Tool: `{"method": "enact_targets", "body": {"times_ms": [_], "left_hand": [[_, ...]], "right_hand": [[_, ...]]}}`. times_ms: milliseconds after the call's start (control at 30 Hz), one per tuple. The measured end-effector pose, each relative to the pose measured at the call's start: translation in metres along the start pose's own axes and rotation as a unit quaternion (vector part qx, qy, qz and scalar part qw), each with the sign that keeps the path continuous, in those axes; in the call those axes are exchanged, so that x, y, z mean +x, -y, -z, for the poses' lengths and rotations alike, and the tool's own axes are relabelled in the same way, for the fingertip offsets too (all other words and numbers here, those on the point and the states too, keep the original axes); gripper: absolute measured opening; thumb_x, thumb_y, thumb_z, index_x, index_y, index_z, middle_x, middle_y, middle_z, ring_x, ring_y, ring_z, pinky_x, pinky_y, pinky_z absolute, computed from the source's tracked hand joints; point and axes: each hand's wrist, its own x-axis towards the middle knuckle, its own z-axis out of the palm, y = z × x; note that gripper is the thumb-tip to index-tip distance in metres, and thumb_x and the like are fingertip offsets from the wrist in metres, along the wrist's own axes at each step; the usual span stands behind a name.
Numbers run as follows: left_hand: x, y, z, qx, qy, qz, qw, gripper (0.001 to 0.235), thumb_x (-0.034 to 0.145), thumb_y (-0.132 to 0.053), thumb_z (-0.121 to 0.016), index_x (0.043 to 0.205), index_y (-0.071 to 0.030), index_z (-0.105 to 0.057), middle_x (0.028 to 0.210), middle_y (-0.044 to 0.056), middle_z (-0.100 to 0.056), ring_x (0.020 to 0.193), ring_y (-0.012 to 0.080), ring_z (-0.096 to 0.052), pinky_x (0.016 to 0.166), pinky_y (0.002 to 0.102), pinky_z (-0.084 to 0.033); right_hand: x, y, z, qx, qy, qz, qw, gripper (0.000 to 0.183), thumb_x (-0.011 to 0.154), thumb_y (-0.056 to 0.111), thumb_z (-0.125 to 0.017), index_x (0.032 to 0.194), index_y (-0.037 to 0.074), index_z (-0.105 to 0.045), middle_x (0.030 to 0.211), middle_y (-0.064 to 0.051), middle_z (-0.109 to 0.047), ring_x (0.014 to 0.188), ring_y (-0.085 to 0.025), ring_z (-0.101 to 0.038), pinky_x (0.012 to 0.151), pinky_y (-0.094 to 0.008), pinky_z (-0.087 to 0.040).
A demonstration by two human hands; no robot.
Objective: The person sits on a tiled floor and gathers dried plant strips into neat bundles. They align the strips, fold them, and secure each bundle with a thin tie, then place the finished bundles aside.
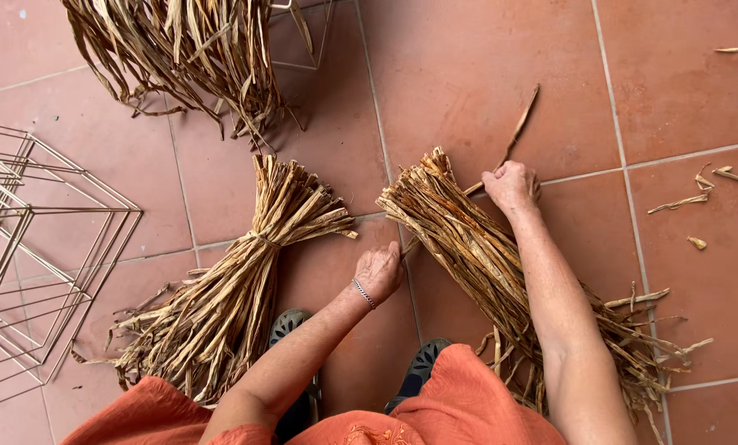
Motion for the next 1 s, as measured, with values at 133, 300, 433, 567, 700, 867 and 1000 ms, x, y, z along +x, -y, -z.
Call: {"method": "enact_targets", "body": {"times_ms": [133,300,433,567,700,867,1000], "left_hand": [[-0.006,0.002,0.009,-0.277,0.076,0.058,0.956,0.028,0.093,-0.006,-0.059,0.121,-0.003,-0.066,0.084,0.015,-0.077,0.072,0.0255,-0.071,0.075,0.04,-0.058],[0.003,0.01,0.026,-0.55,0.18,0.083,0.811,0.039,0.094,0.002,-0.049,0.122,-0.002,-0.075,0.1,0.008,-0.079,0.077,0.01,-0.069,0.065,0.027,-0.059],[-0.003,0.0,0.04,-0.468,0.107,-0.017,0.877,0.044,0.087,0.003,-0.058,0.128,-0.011,-0.069,0.108,0.002,-0.077,0.085,0.0071,-0.071,0.073,0.026,-0.06],[-0.01,-0.024,0.052,-0.286,-0.033,-0.098,0.953,0.029,0.092,-0.006,-0.076,0.12,-0.013,-0.076,0.093,0.009,-0.069,0.086,0.0178,-0.069,0.078,0.031,-0.059],[-0.01,-0.043,0.063,-0.232,-0.099,-0.162,0.954,0.034,0.086,-0.007,-0.077,0.119,-0.014,-0.076,0.101,0.01,-0.064,0.087,0.0219,-0.065,0.075,0.032,-0.059],[0.015,-0.061,0.056,-0.35,-0.14,-0.197,0.905,0.02,0.097,-0.01,-0.072,0.117,-0.012,-0.073,0.105,0.008,-0.073,0.092,0.0183,-0.073,0.079,0.031,-0.061],[0.047,-0.064,0.038,-0.536,-0.109,0.009,0.837,0.022,0.1,-0.01,-0.069,0.121,-0.007,-0.073,0.095,0.005,-0.079,0.086,0.0108,-0.071,0.077,0.028,-0.062]], "right_hand": [[-0.013,0.009,0.0,0.33,0.034,-0.031,0.943,0.013,0.088,0.009,-0.076,0.091,0.005,-0.064,0.083,-0.009,-0.071,0.07,-0.02,-0.065,0.062,-0.037,-0.054],[-0.054,0.016,0.018,0.513,0.048,0.079,0.854,0.018,0.093,0.004,-0.071,0.108,0.005,-0.061,0.096,-0.008,-0.073,0.083,-0.011,-0.071,0.071,-0.025,-0.061],[-0.084,0.025,0.03,0.491,0.028,0.144,0.859,0.019,0.098,0.005,-0.069,0.116,0.001,-0.064,0.103,-0.009,-0.073,0.089,-0.011,-0.071,0.081,-0.027,-0.063],[-0.114,0.032,0.032,0.424,-0.014,0.193,0.885,0.014,0.099,0.004,-0.071,0.112,0.001,-0.066,0.104,-0.007,-0.074,0.091,-0.011,-0.07,0.084,-0.027,-0.061],[-0.14,0.038,0.017,0.331,-0.071,0.244,0.909,0.013,0.099,0.006,-0.072,0.11,0.003,-0.067,0.101,-0.006,-0.071,0.087,-0.011,-0.069,0.078,-0.026,-0.059],[-0.157,0.042,-0.001,0.344,-0.072,0.239,0.905,0.011,0.101,0.008,-0.07,0.11,0.004,-0.066,0.1,-0.006,-0.075,0.087,-0.012,-0.069,0.081,-0.028,-0.057],[-0.162,0.043,0.003,0.437,-0.038,0.234,0.868,0.008,0.103,0.008,-0.065,0.111,0.006,-0.064,0.111,-0.006,-0.075,0.1,-0.011,-0.069,0.091,-0.028,-0.057]]}}
